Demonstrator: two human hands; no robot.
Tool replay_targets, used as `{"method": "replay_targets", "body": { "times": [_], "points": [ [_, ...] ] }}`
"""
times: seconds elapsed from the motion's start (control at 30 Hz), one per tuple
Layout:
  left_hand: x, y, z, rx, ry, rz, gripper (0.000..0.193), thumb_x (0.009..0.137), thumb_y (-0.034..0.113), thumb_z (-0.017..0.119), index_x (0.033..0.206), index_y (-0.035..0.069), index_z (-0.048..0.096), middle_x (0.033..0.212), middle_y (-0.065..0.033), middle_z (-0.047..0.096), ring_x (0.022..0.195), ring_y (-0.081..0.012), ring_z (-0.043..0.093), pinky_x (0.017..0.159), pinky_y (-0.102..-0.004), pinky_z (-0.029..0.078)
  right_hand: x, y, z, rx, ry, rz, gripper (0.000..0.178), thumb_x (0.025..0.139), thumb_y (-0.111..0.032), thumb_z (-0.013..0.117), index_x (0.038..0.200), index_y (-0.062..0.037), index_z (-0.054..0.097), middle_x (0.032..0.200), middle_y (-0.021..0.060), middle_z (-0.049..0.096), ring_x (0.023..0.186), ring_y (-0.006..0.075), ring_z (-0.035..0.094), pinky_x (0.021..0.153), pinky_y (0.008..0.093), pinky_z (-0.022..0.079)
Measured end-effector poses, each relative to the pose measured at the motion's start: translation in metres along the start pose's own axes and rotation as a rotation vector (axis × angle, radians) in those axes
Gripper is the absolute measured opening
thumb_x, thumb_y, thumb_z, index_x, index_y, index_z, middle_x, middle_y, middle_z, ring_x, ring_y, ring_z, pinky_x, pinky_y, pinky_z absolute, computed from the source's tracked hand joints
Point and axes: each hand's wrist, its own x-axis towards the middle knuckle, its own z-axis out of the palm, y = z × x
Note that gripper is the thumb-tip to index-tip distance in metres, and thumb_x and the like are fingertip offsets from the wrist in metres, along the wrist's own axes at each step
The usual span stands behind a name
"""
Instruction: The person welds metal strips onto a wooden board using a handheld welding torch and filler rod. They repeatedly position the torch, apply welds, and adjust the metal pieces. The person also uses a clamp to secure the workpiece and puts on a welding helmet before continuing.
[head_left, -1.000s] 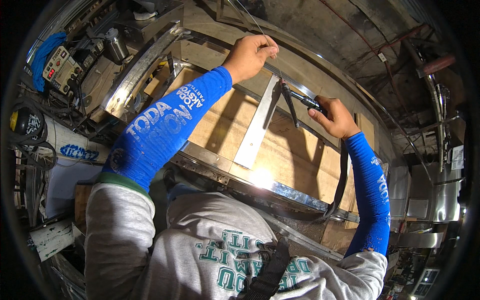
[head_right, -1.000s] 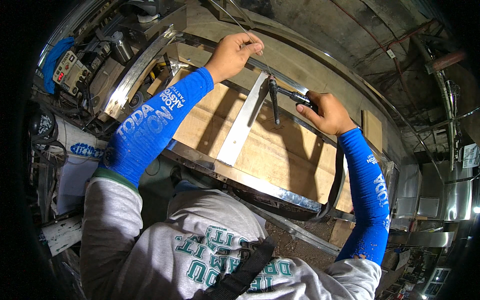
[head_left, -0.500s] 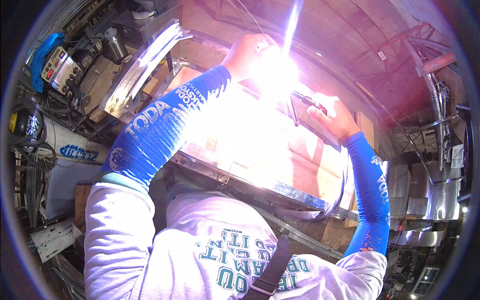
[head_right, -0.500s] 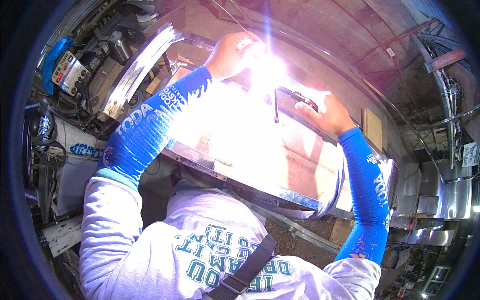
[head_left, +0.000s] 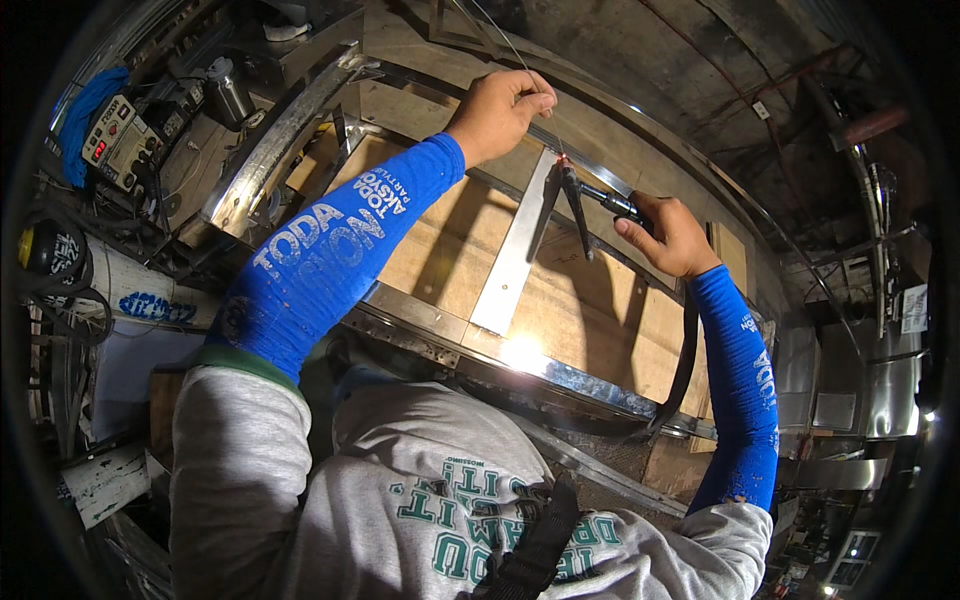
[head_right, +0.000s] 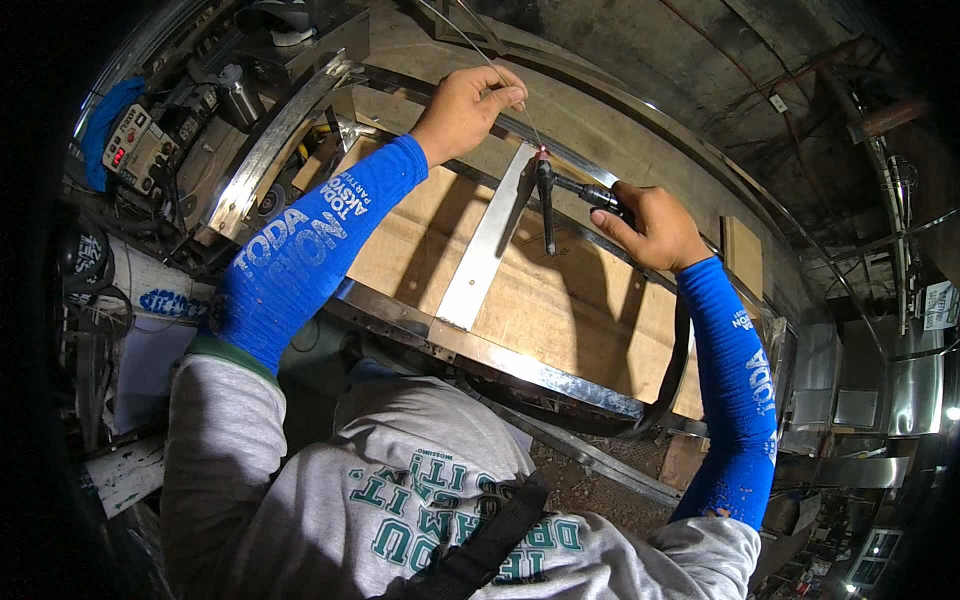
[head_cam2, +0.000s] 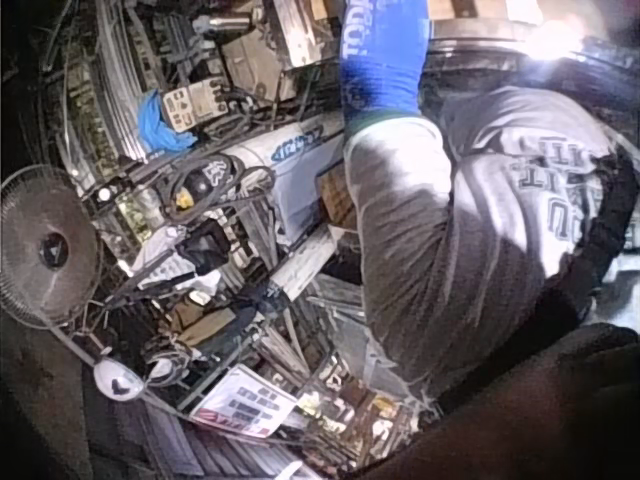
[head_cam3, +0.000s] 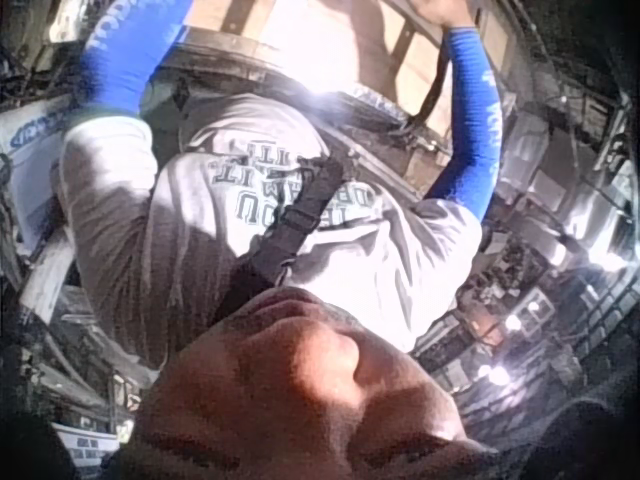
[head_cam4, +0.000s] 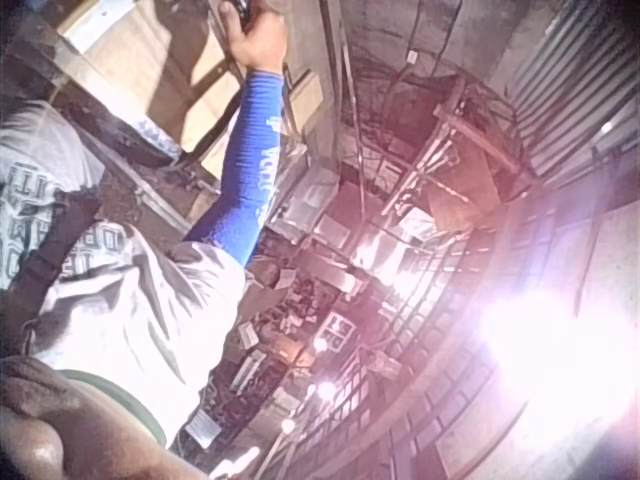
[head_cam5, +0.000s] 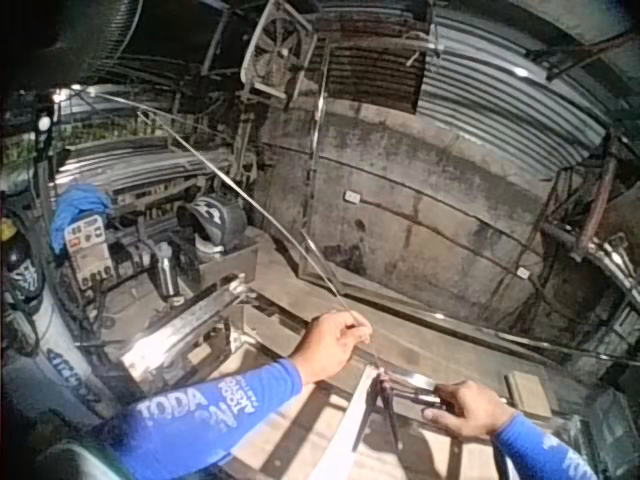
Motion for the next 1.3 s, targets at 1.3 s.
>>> {"method": "replay_targets", "body": {
  "times": [1.3],
  "points": [
    [0.015,-0.016,-0.014,-0.061,0.082,0.043,0.016,0.102,0.012,0.067,0.105,-0.002,0.073,0.096,-0.0084,0.078,0.092,-0.0142,0.073,0.086,-0.0277,0.056,-0.043,-0.043,-0.024,-0.137,0.014,0.027,0.05,0.093,-0.05,0.07,0.098,0.0,0.069,0.068,0.0232,0.062,0.065,0.0432,0.063,0.062,0.0486,0.048]
  ]
}}
